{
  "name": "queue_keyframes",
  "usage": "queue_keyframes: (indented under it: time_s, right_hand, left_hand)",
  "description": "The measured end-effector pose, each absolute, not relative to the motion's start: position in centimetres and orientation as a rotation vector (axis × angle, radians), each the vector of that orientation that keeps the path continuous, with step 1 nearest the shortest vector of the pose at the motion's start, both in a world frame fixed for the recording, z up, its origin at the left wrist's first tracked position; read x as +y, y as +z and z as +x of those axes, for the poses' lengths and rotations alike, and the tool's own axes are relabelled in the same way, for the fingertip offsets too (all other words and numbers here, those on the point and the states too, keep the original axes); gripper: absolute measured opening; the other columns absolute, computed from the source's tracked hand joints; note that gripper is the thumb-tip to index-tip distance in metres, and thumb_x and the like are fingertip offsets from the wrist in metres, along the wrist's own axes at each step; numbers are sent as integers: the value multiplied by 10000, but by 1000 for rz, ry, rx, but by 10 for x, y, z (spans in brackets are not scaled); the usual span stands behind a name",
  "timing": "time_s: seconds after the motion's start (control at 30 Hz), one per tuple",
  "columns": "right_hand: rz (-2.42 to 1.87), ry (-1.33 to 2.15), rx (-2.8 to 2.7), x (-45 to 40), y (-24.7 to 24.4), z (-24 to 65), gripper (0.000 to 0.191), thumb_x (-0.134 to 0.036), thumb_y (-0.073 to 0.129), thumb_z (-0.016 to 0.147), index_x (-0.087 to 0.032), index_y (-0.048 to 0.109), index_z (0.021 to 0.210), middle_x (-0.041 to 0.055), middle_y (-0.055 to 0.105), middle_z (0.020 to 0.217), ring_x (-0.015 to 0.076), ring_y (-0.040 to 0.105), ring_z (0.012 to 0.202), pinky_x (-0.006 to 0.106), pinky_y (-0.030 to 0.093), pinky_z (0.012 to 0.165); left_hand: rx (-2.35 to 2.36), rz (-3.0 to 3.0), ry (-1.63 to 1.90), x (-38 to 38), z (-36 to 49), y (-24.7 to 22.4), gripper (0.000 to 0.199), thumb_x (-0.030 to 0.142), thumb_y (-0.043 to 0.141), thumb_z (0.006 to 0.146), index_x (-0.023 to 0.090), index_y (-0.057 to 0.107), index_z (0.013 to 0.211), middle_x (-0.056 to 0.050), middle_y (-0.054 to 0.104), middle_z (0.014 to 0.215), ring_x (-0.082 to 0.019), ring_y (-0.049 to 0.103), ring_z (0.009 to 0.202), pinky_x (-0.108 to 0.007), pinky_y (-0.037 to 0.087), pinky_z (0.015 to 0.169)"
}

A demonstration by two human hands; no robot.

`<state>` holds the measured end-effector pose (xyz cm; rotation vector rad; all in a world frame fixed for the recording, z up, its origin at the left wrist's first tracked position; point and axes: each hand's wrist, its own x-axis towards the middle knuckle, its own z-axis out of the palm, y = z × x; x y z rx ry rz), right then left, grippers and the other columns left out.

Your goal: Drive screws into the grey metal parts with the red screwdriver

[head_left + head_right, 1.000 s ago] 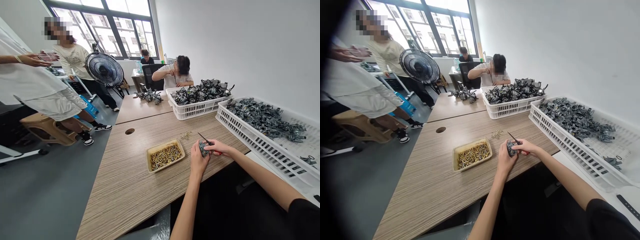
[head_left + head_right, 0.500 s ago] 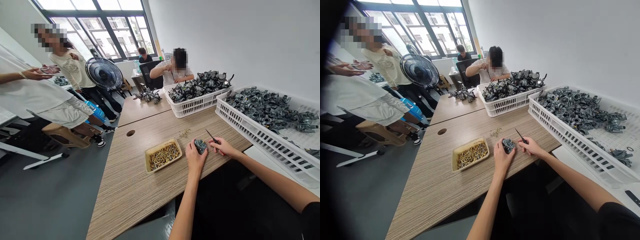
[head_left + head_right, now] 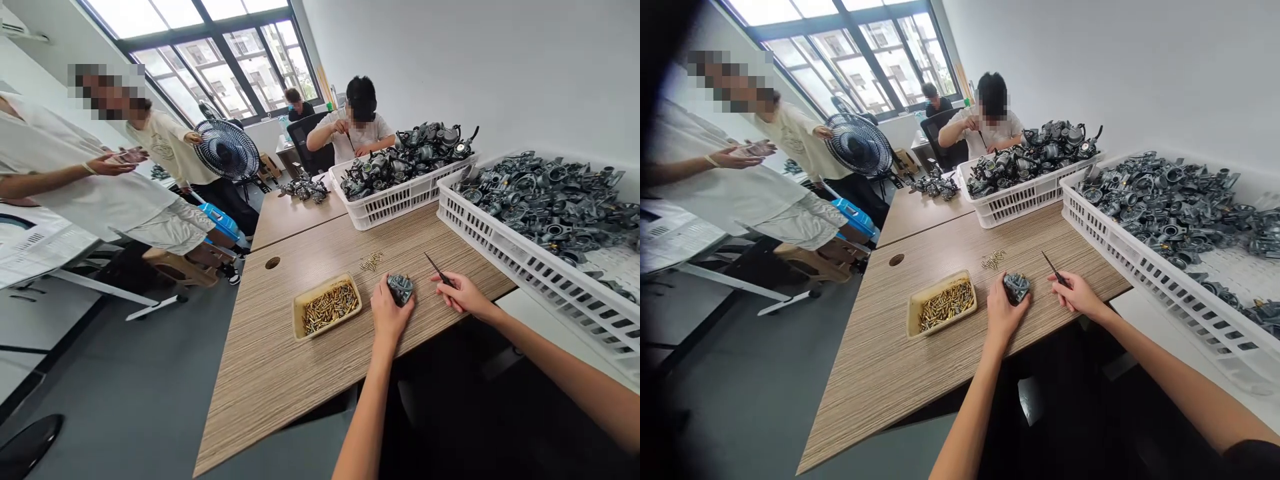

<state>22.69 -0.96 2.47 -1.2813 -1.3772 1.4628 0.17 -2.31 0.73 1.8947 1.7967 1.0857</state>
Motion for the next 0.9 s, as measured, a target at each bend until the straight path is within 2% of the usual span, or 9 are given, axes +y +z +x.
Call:
queue_keyframes:
  time_s: [0.17, 0.4, 0.53, 0.63, 0.7, 0.77, 0.83, 0.9]
  right_hand:
    - [-1286, 1480, -1365, -10, 23, 227, 545, -566, 704, 807, -193, 655, 1201, -34, 624, 665, 71, 398, 360, 231, 287, 338]
    - [-1277, 1482, -1334, -8, 23, 225, 550, -556, 711, 788, -189, 651, 1193, -35, 631, 679, 61, 384, 353, 226, 259, 338]
    - [-1273, 1466, -1331, -8, 23, 225, 532, -552, 715, 779, -193, 649, 1166, -30, 637, 708, 67, 415, 379, 224, 297, 344]
    - [-1263, 1460, -1337, -8, 23, 224, 516, -549, 711, 785, -194, 648, 1153, -29, 638, 714, 66, 418, 385, 221, 297, 343]
    - [-1257, 1464, -1340, -8, 23, 224, 506, -549, 710, 789, -190, 648, 1141, -37, 627, 687, 64, 406, 374, 219, 286, 338]
    - [-1249, 1467, -1340, -8, 22, 224, 510, -550, 712, 792, -183, 646, 1140, -47, 612, 658, 65, 403, 368, 218, 287, 339]
    - [-1239, 1464, -1338, -9, 22, 224, 521, -554, 709, 801, -175, 645, 1153, -52, 605, 652, 64, 408, 374, 215, 297, 345]
    - [-1230, 1456, -1334, -10, 22, 223, 523, -555, 705, 810, -171, 645, 1160, -47, 610, 678, 64, 424, 395, 211, 311, 352]
  left_hand:
    - [1829, 1967, 1004, -25, 5, 10, 805, 461, 809, 814, 202, 442, 1482, -156, 652, 1326, -345, 599, 1294, -495, 456, 1088]
    - [2002, 1998, 932, -26, 11, 15, 734, 639, 799, 800, 190, 553, 1327, -146, 695, 1203, -358, 619, 1198, -483, 452, 1026]
    - [2033, 2004, 908, -38, 12, 17, 705, 678, 768, 811, 199, 584, 1294, -146, 697, 1182, -366, 621, 1161, -491, 452, 1009]
    - [1978, 1998, 916, -52, 8, 14, 612, 623, 648, 930, 192, 569, 1358, -151, 692, 1214, -355, 617, 1178, -502, 452, 1027]
    - [1887, 1954, 1003, -55, 4, 10, 460, 499, 462, 1052, 201, 555, 1390, -141, 685, 1256, -312, 622, 1183, -482, 464, 1036]
    - [1768, 1884, 1142, -49, -2, 5, 404, 390, 321, 1097, 207, 574, 1354, -130, 678, 1268, -264, 622, 1206, -446, 474, 1062]
    - [1711, 1804, 1251, -35, -7, 0, 383, 332, 286, 1098, 206, 603, 1274, -121, 681, 1226, -236, 633, 1189, -424, 488, 1073]
    - [1757, 1790, 1287, -16, -11, -5, 321, 277, 344, 1070, 188, 611, 1225, -132, 671, 1187, -245, 639, 1153, -434, 499, 1065]
